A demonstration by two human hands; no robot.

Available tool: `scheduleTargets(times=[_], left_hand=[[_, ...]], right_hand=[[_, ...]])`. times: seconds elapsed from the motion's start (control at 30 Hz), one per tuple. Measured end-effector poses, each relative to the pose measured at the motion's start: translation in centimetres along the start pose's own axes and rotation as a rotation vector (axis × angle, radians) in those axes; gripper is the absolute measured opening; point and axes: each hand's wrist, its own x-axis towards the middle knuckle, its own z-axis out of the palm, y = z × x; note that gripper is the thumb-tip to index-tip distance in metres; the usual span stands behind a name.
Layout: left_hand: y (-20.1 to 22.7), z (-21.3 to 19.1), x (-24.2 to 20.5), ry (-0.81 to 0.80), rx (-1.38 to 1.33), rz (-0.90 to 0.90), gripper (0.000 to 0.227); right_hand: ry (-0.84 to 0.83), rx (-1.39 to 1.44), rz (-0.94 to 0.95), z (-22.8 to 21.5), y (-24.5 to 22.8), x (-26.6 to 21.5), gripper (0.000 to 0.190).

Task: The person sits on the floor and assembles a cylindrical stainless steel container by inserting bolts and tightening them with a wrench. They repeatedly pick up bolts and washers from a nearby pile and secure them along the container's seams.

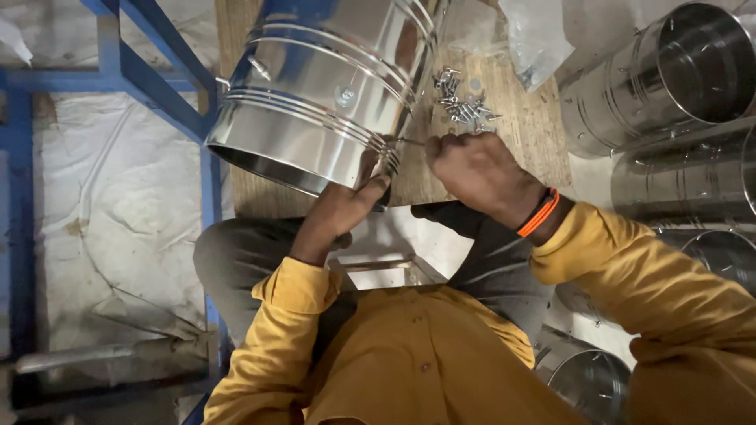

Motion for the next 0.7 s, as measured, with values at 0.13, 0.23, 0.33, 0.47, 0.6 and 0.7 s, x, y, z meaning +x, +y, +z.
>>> scheduleTargets(times=[0.13, 0.23, 0.33, 0.47, 0.6, 0.7], left_hand=[[0.5, -0.2, -0.4, 0.047, -0.027, 0.196, 0.057], [0.8, -0.4, -0.2, -0.010, -0.014, 0.106, 0.057], [0.3, -0.5, -0.5, -0.020, -0.041, 0.119, 0.056], [-1.0, -0.4, 0.0, 0.069, 0.054, 0.256, 0.060], [-1.6, -0.2, 0.5, 0.045, -0.118, 0.106, 0.058], [-1.2, -0.5, 0.6, 0.057, -0.017, 0.142, 0.055]], right_hand=[[-0.491, 1.129, 0.504, 3.1, 1.8, 1.2, 0.028], [-0.699, 1.655, 0.769, 4.2, 3.0, 1.1, 0.036], [-0.703, 1.880, 0.755, 3.8, 3.0, 1.0, 0.032], [-0.410, 1.413, 0.491, 0.6, 2.3, 2.0, 0.036], [-0.010, 0.413, 0.139, -2.9, 0.5, 0.5, 0.049], [0.117, -0.019, 0.049, -2.7, 0.0, 0.5, 0.035]])
